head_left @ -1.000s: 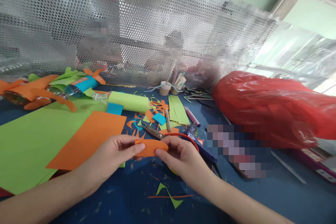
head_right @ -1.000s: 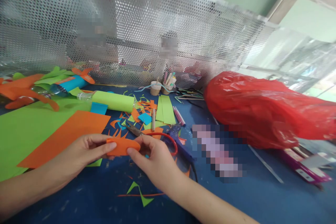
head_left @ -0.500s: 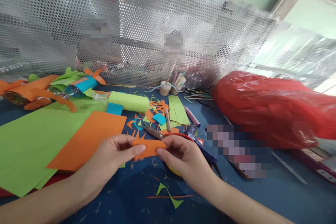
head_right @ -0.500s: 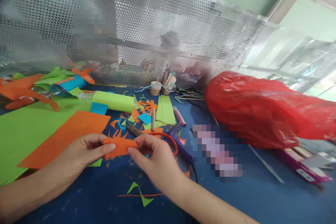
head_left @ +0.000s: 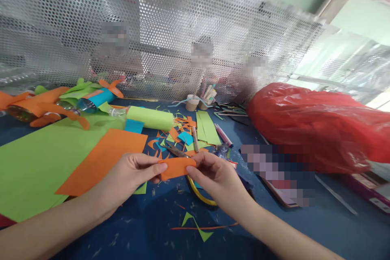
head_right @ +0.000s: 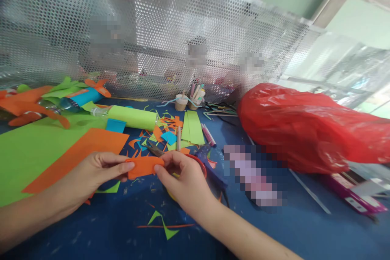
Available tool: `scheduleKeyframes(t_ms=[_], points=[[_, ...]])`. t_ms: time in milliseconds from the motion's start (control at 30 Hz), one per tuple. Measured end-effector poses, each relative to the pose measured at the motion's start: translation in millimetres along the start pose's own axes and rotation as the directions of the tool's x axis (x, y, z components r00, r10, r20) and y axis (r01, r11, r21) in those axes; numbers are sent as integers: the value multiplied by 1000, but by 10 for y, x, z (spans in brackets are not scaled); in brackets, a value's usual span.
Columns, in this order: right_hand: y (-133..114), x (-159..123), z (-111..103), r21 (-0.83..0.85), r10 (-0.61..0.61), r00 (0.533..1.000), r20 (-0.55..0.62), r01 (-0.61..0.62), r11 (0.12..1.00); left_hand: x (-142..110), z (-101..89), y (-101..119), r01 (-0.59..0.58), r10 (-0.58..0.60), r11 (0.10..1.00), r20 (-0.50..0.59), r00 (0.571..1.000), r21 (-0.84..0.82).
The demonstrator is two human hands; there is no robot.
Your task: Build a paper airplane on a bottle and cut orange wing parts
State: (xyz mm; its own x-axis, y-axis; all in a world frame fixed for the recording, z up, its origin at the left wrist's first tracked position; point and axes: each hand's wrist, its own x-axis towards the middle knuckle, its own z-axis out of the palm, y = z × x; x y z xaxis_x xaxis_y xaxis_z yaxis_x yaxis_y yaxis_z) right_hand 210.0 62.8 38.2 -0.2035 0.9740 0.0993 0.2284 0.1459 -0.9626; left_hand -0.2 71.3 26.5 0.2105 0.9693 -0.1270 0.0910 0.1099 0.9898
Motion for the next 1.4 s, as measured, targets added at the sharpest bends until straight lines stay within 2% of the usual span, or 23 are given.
scheduleKeyframes(t_ms=[100, 200, 300, 467, 667, 733, 833, 900, 1000, 1233, 1400], points=[[10, -9, 11, 27, 15, 999, 41, -16, 999, -12, 11, -4, -13, 12, 1000, 16, 1000, 26], [17, -22, 12, 35, 27, 996, 87, -30, 999, -6, 6, -17, -25, 21, 999, 102, 995, 32], [20, -29, 2, -10, 15, 996, 85, -14, 1000, 14, -10, -15, -62, 54, 997, 164, 985, 44], [16, -11, -4, -55, 10, 996, 89, -5, 998, 29, -27, 7, -136, 115, 982, 157, 981, 129], [5, 42, -4, 109, 25, 999, 33, -28, 994, 3, -14, -30, -27, 11, 997, 224, 974, 68], [8, 33, 13, 184, 41, 997, 70, -54, 982, -25, 18, -36, -27, 19, 999, 203, 979, 38], [34, -24, 72, 220, 73, 971, 226, -123, 968, -72, 96, -51, -17, 20, 999, 86, 996, -39], [64, -70, 119, 168, 110, 958, 264, -158, 973, -98, 150, -71, 13, -11, 995, 24, 1000, -98], [98, -106, 161, 30, 151, 966, 209, -161, 986, -121, 200, -104, 53, -57, 988, -17, 998, -148], [32, -72, 128, -98, 55, 990, 131, -42, 994, -106, 196, -142, 97, -89, 979, 51, 995, -179], [6, -75, 105, -230, 22, 987, 158, 15, 973, -93, 205, -156, 106, -101, 976, 36, 994, -188]])
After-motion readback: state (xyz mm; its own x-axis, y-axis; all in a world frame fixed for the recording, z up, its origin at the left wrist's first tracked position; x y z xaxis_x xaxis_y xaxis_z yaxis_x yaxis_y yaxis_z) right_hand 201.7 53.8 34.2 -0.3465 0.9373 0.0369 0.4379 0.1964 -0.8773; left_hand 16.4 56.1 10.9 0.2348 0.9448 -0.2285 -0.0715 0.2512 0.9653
